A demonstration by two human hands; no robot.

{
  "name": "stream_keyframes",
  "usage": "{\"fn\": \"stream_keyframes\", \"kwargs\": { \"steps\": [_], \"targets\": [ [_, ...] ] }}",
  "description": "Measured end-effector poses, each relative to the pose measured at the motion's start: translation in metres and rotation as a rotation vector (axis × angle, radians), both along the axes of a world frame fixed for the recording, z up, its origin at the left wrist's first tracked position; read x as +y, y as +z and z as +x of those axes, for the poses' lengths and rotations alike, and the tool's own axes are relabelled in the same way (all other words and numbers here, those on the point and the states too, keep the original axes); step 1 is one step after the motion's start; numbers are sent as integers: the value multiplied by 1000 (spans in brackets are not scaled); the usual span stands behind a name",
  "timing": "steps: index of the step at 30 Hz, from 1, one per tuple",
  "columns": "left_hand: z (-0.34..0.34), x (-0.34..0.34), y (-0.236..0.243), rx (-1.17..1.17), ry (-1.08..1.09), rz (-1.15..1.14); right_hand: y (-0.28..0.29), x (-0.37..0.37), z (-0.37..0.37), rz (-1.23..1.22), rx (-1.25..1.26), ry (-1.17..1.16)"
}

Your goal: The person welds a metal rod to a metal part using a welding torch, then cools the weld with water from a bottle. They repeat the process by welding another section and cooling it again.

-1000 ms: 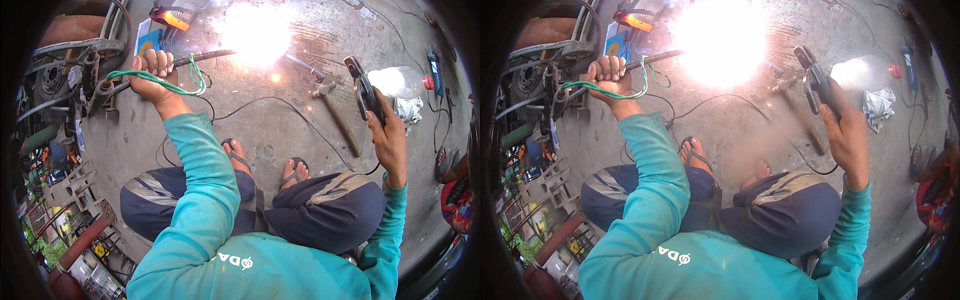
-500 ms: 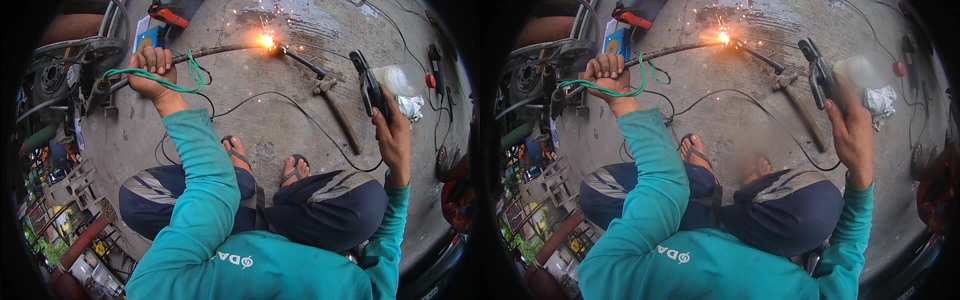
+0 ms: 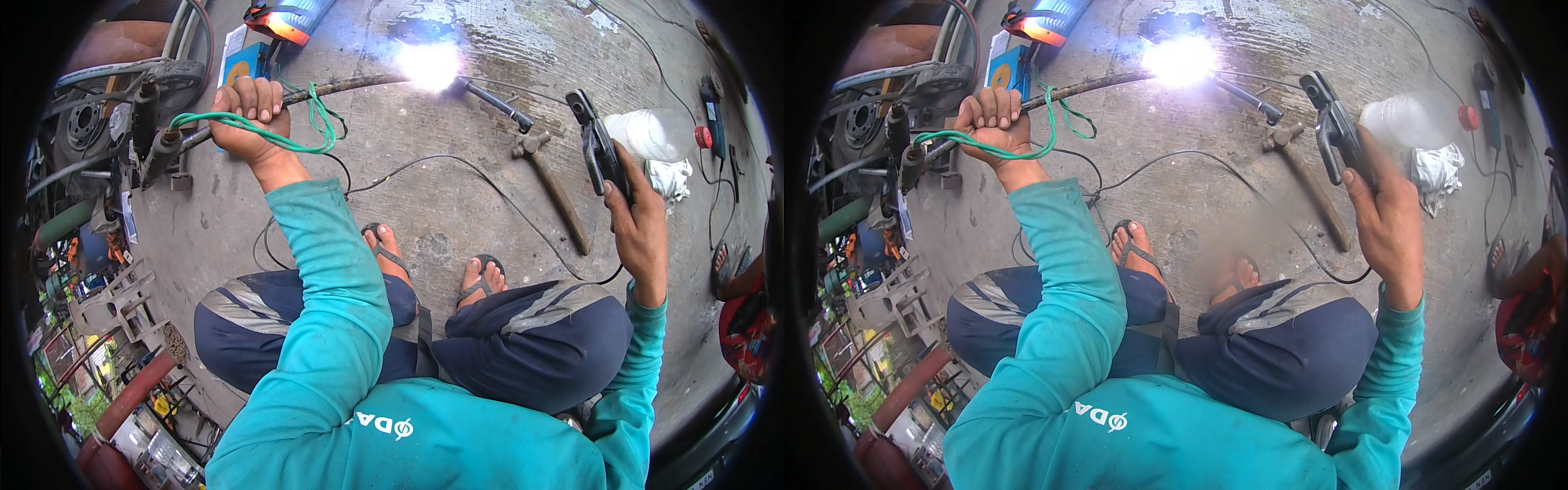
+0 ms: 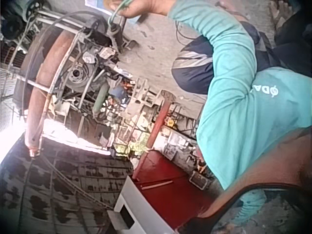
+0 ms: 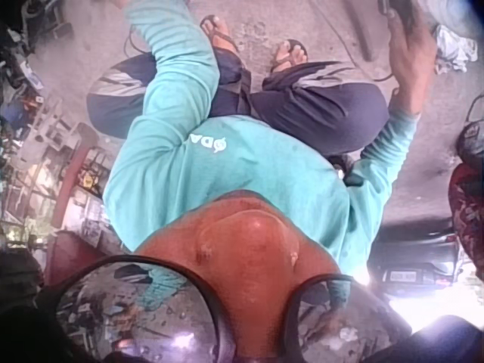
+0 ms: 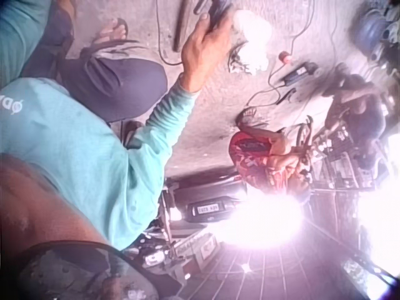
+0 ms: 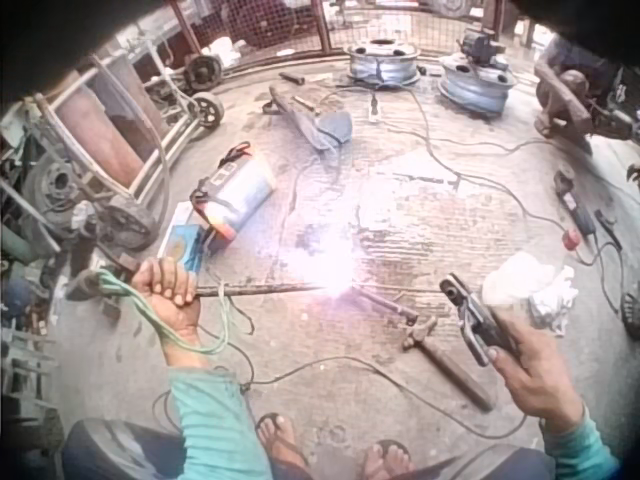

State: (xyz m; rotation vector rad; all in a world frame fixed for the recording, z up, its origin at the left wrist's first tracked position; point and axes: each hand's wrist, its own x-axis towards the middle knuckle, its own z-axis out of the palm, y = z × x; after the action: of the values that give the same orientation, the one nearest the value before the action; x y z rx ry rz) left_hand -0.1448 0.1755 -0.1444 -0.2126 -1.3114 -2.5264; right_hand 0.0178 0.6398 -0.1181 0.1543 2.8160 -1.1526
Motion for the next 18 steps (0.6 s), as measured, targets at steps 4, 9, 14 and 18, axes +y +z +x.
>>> {"fn": "stream_keyframes", "kwargs": {
  "steps": [4, 9, 14, 18],
  "targets": [
    [0, 0, 0, 17, 3, -37, -1, -1, 0, -18, -17, -19],
    [1, 2, 2, -9, 36, -28, -1, -2, 0, -49, -33, -35],
    [1, 3, 4, -20, 45, -23, 0, -5, 0, -60, -47, -48],
    [1, 2, 3, -29, 48, -29, -1, -5, 0, -64, -50, -50]
  ]
}}
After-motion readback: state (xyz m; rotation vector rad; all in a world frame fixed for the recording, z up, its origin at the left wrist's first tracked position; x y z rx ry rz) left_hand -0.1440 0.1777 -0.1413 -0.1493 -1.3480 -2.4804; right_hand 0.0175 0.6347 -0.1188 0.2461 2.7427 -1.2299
